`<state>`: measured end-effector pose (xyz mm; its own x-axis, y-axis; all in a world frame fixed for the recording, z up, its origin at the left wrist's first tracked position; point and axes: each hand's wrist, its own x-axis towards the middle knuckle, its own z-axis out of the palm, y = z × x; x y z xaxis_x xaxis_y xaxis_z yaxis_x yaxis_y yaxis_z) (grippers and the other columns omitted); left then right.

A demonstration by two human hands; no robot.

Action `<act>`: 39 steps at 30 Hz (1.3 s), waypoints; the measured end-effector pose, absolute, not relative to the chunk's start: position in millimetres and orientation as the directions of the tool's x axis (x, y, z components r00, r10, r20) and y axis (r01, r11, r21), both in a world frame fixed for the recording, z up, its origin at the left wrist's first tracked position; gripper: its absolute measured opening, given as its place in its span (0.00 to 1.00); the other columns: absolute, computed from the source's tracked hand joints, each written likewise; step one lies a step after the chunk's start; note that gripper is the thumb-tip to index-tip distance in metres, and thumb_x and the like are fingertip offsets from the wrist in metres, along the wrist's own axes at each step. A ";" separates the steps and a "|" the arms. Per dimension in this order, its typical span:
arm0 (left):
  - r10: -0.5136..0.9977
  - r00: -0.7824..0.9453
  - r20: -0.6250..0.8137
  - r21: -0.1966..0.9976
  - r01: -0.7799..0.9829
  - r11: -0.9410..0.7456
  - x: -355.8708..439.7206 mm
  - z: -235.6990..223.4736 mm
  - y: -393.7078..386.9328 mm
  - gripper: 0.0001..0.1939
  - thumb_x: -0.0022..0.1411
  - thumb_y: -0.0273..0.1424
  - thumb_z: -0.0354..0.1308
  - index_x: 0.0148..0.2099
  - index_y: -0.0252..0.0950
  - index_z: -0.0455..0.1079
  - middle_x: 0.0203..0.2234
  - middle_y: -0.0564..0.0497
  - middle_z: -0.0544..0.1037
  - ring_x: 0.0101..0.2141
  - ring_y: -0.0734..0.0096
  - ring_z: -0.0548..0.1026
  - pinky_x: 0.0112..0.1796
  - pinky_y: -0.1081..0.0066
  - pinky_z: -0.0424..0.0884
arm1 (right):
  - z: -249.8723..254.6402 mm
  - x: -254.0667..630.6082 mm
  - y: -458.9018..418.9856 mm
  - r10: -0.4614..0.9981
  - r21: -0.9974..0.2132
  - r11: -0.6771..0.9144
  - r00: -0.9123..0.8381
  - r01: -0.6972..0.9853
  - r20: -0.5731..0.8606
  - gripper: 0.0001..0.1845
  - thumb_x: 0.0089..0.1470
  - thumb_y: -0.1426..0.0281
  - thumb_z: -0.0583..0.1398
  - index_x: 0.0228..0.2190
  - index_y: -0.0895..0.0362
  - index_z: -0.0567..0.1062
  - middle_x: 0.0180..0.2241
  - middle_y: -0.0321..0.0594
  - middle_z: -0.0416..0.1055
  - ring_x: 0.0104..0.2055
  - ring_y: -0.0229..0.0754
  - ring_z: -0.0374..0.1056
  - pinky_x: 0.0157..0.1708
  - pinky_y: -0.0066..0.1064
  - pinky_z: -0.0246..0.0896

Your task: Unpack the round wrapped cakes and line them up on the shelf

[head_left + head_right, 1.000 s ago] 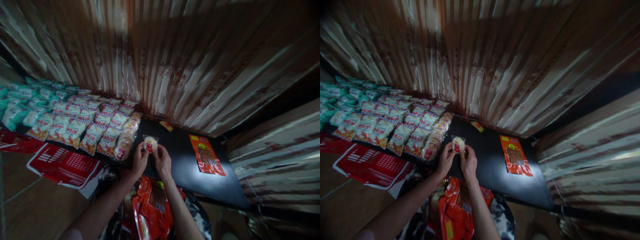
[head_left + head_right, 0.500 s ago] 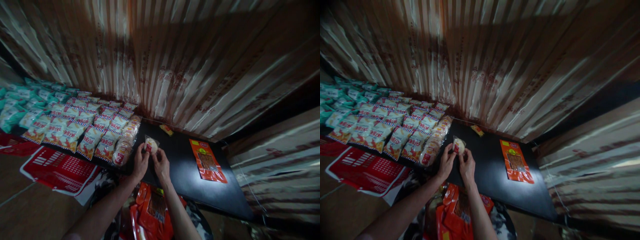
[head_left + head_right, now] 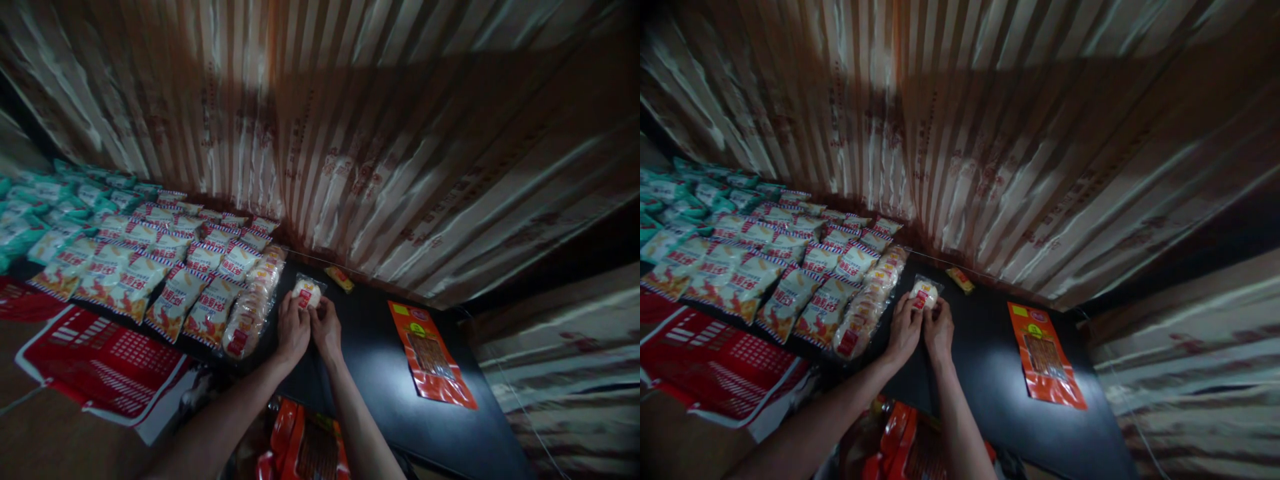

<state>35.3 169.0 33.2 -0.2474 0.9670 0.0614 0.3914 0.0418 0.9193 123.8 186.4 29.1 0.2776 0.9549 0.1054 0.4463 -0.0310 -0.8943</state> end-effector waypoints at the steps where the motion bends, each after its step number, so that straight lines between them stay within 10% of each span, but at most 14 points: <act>1: 0.969 -0.242 0.056 0.916 0.399 0.047 35.6 33.5 170.7 0.19 0.61 0.27 0.47 0.52 0.30 0.68 0.59 0.38 0.62 0.61 0.59 0.58 0.61 0.61 0.53 | 29.9 122.8 189.9 0.952 -0.887 -0.027 0.283 0.461 0.118 0.22 0.46 0.60 0.57 0.42 0.59 0.69 0.34 0.45 0.75 0.31 0.44 0.72 0.33 0.34 0.66; 15: 0.982 -0.121 0.148 0.910 0.405 -0.087 36.6 28.6 179.7 0.24 0.64 0.27 0.42 0.60 0.31 0.63 0.64 0.44 0.55 0.65 0.61 0.44 0.64 0.56 0.45 | 13.5 120.8 231.8 0.941 -0.915 -0.032 0.320 0.403 0.108 0.21 0.44 0.64 0.57 0.42 0.57 0.69 0.33 0.42 0.74 0.33 0.43 0.71 0.35 0.33 0.66; 39: 0.992 -0.124 -0.030 0.980 0.192 0.054 37.1 29.8 203.2 0.28 0.65 0.37 0.41 0.62 0.26 0.58 0.64 0.40 0.54 0.64 0.65 0.50 0.63 0.63 0.46 | 12.6 105.8 276.4 0.937 -0.950 0.082 0.301 0.301 0.176 0.23 0.43 0.59 0.57 0.41 0.56 0.67 0.35 0.44 0.73 0.36 0.43 0.70 0.38 0.35 0.65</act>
<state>37.1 203.2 29.8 -0.1237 0.9919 -0.0304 0.1920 0.0540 0.9799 105.8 276.4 12.6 0.3011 0.9372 0.1759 0.3013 0.0815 -0.9500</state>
